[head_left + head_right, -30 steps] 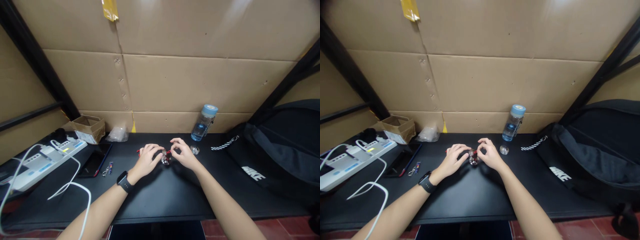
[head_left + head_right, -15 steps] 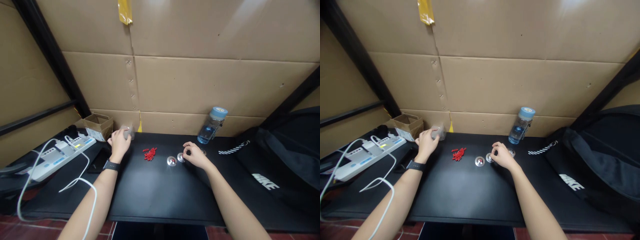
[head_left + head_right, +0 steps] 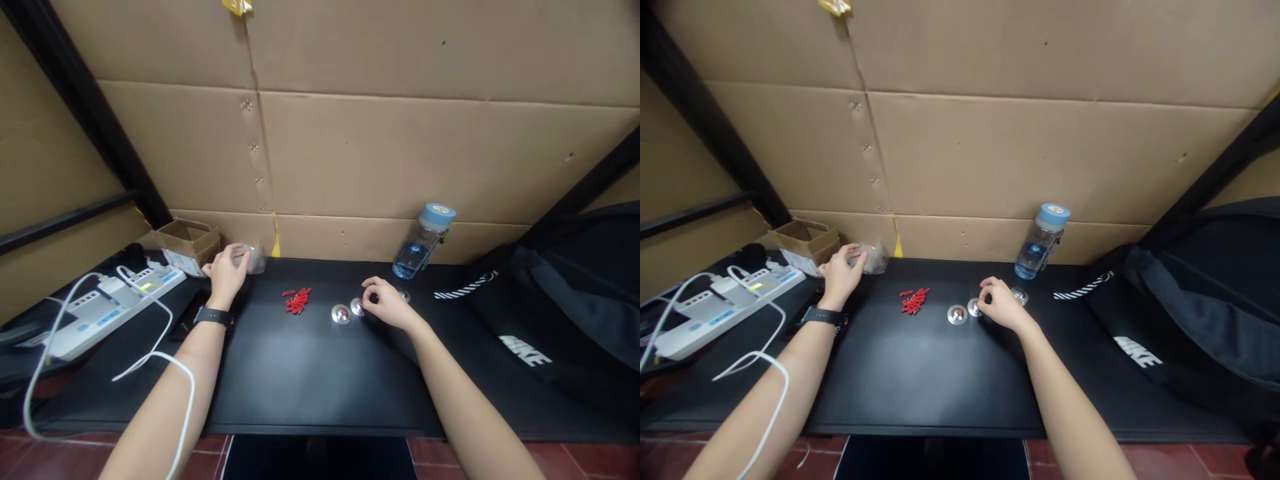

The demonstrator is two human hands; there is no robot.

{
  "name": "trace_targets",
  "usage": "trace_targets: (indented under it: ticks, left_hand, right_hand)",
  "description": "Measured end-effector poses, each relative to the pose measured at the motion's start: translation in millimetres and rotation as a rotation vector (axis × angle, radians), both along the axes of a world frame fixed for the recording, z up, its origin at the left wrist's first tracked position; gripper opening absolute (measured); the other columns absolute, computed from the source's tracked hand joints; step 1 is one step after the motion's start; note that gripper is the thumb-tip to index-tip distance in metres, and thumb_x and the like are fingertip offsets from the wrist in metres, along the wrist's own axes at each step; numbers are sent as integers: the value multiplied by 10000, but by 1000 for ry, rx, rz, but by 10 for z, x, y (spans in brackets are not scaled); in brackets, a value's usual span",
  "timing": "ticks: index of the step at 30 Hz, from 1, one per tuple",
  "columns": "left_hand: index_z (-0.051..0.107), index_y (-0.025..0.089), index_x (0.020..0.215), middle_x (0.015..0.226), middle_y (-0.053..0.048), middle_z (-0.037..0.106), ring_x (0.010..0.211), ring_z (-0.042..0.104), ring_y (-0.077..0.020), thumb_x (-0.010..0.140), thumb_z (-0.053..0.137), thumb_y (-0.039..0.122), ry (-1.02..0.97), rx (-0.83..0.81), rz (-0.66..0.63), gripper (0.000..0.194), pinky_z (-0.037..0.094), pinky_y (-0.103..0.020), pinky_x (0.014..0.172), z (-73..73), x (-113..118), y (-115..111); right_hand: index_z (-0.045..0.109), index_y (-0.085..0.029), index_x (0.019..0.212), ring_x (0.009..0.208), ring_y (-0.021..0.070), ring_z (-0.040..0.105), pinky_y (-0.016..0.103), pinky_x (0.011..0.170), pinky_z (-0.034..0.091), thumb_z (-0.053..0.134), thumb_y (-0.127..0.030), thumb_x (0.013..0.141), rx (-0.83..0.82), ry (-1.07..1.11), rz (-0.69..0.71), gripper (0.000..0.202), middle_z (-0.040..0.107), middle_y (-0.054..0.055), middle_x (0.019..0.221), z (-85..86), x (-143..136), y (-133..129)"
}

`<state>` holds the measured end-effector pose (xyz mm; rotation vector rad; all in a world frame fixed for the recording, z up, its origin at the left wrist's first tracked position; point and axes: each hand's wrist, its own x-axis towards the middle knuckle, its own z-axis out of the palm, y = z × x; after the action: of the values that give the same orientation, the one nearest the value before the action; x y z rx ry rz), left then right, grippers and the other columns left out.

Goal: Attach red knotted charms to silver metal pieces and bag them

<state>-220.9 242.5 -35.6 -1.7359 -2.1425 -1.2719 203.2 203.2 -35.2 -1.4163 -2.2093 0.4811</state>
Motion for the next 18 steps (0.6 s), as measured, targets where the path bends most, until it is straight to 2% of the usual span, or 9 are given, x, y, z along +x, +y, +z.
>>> trace_targets:
  ticks: [4, 12, 18]
  left_hand:
    - [614, 272, 1196, 1062, -55, 775, 1211, 600, -266, 948, 545, 381, -18, -2, 15, 280, 272, -421, 979, -19, 16, 19]
    - [630, 226, 1142, 983, -81, 775, 1186, 609, -286, 908, 566, 349, -122, 48, 187, 272, 271, -500, 1045, 39, -56, -21]
    - [560, 196, 1130, 985, -62, 748, 1054, 688, -244, 891, 586, 308, -299, 116, 265, 265, 393, -476, 1025, 110, -103, -76]
  right_hand:
    - [705, -199, 708, 1105, 251, 598, 419, 1017, 437, 670, -193, 786, -9, -13, 3, 86, 614, 92, 1203, 5, -8, -9]
    - [711, -204, 727, 1101, 253, 600, 418, 986, 459, 664, -200, 799, -24, -12, 33, 86, 611, 94, 1209, 4, -20, -24]
    - [696, -197, 709, 1090, 252, 600, 415, 992, 453, 667, -201, 791, 4, -29, 12, 87, 614, 97, 1201, -7, 1, -1]
